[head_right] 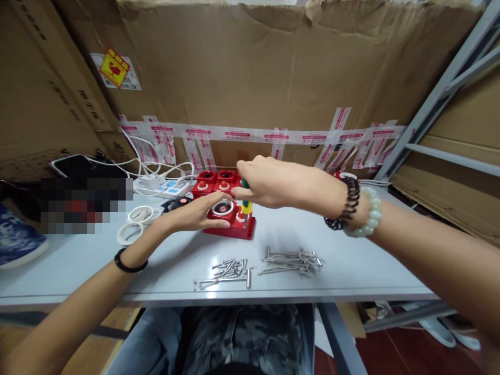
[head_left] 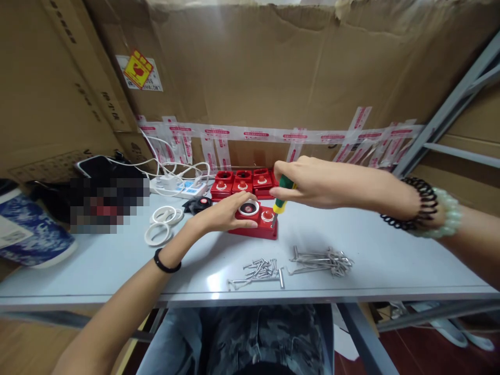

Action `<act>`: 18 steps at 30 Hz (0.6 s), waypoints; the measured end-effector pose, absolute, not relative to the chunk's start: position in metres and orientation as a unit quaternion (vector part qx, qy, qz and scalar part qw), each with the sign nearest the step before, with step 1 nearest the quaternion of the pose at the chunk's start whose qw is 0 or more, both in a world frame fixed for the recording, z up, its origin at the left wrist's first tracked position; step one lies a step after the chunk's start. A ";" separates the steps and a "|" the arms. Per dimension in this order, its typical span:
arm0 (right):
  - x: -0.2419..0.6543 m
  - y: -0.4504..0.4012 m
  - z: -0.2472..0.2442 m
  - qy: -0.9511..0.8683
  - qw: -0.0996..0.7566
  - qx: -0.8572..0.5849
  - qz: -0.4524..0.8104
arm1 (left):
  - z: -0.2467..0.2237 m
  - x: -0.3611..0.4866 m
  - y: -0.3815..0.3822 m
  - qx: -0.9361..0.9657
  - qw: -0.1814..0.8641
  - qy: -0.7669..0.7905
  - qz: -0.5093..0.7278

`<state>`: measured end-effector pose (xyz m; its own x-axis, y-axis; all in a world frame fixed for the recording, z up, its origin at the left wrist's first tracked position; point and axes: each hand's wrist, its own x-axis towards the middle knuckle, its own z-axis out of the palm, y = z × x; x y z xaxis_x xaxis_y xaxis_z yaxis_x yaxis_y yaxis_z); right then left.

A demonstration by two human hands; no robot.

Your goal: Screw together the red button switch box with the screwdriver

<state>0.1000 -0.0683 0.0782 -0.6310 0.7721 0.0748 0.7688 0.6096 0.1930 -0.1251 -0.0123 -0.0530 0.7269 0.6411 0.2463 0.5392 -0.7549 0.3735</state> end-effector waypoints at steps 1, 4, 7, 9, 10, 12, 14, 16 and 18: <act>0.100 -0.068 0.077 0.891 -0.006 0.439 0.120 | -0.053 -0.125 -0.012 0.918 0.140 0.323 0.182; 0.099 -0.065 0.073 0.903 -0.038 0.419 0.085 | -0.053 -0.125 -0.012 0.917 0.142 0.325 0.181; 0.099 -0.063 0.072 0.926 -0.039 0.375 0.027 | -0.053 -0.125 -0.012 0.919 0.140 0.322 0.181; 0.099 -0.062 0.070 0.923 -0.042 0.381 0.047 | -0.053 -0.125 -0.012 0.918 0.138 0.323 0.182; 0.099 -0.062 0.069 0.915 -0.048 0.395 0.067 | -0.053 -0.125 -0.012 0.918 0.139 0.325 0.182; 0.099 -0.060 0.067 0.904 -0.068 0.411 0.090 | -0.053 -0.125 -0.013 0.916 0.141 0.330 0.180; 0.097 -0.059 0.067 0.915 -0.088 0.389 0.063 | -0.052 -0.125 -0.013 0.916 0.144 0.329 0.179; 0.096 -0.060 0.068 0.933 -0.103 0.343 0.017 | -0.052 -0.125 -0.013 0.918 0.144 0.325 0.179; 0.094 -0.060 0.068 0.939 -0.105 0.327 0.002 | -0.053 -0.125 -0.012 0.919 0.141 0.322 0.180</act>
